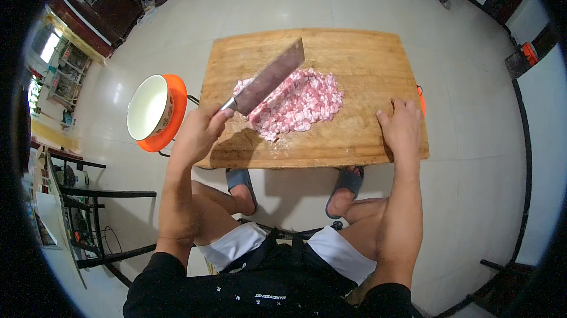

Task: The person sits on the floor and uses a cleaver to repeatedly chop a pile of raw meat on a wooden cutting board. The person gathers the meat into a central pile and continues chopping to mince it further.

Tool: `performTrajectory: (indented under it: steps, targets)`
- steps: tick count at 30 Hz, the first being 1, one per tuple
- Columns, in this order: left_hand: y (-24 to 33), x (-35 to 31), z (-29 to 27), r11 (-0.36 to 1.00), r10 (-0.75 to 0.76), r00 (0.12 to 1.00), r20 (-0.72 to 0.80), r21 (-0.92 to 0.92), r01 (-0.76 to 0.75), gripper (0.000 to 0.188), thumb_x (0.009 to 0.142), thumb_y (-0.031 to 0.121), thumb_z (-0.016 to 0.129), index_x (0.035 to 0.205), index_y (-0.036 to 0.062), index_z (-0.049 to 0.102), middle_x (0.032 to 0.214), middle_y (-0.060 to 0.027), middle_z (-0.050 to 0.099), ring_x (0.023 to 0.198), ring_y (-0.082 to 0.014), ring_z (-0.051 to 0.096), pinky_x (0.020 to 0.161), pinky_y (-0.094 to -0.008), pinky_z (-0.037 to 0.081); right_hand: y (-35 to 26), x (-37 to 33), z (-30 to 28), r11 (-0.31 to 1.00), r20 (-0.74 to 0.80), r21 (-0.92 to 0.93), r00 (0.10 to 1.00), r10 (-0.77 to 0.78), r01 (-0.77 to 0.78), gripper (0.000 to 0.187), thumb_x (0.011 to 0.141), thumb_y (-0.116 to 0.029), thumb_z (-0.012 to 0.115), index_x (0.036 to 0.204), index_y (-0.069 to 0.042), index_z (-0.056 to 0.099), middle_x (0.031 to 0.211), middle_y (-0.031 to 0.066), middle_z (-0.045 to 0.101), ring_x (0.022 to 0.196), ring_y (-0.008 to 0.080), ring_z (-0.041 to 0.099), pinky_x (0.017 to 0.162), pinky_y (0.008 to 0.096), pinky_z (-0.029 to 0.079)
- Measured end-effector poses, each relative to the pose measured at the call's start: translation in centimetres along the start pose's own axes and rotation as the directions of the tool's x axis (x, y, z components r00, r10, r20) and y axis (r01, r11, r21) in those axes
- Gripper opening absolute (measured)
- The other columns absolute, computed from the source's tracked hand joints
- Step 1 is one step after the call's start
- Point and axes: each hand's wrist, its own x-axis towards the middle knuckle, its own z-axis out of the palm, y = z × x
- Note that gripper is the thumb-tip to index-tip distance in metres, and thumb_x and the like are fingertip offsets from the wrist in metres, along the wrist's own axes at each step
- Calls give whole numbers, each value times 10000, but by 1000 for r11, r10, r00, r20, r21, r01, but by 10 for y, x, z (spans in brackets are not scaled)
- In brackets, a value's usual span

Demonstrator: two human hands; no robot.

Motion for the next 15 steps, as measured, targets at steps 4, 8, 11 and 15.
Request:
performTrajectory:
  steps: [4, 8, 11, 15]
  targets:
    - [-2, 6, 4, 990, 36, 998, -57, -132, -44, 411, 1106, 351, 608, 968, -32, 667, 651, -65, 519, 610, -203, 480, 614, -408, 445, 9, 2, 5, 999, -15, 35, 1000, -22, 22, 559, 943, -299, 790, 1405, -20, 644, 1393, 189, 589, 1287, 401, 543, 1095, 493, 487]
    - [4, 15, 8, 998, 21, 1000, -11, 67, -20, 408, 1106, 339, 608, 966, -40, 666, 653, -53, 521, 614, -173, 494, 606, -387, 443, 0, 0, 1, 1000, -21, -28, 1000, -15, 14, 561, 944, -296, 788, 1410, -19, 644, 1377, 187, 596, 1277, 401, 544, 1090, 492, 488]
    - [2, 16, 3, 995, 1, 1000, -30, -99, -4, 428, 1104, 361, 607, 966, -40, 662, 664, -90, 530, 620, -218, 497, 623, -408, 452, 4, 0, 0, 1000, -4, 1, 1000, -14, 14, 555, 946, -296, 788, 1407, -18, 653, 1362, 190, 600, 1277, 400, 545, 1093, 491, 485]
    - [5, 14, -1, 980, -38, 997, -64, -199, 25, 410, 1106, 346, 597, 987, -40, 668, 667, -92, 531, 623, -220, 506, 622, -409, 453, 9, 1, 5, 999, -26, 38, 999, -26, 27, 553, 949, -306, 790, 1401, -16, 658, 1367, 187, 599, 1290, 397, 543, 1099, 487, 485]
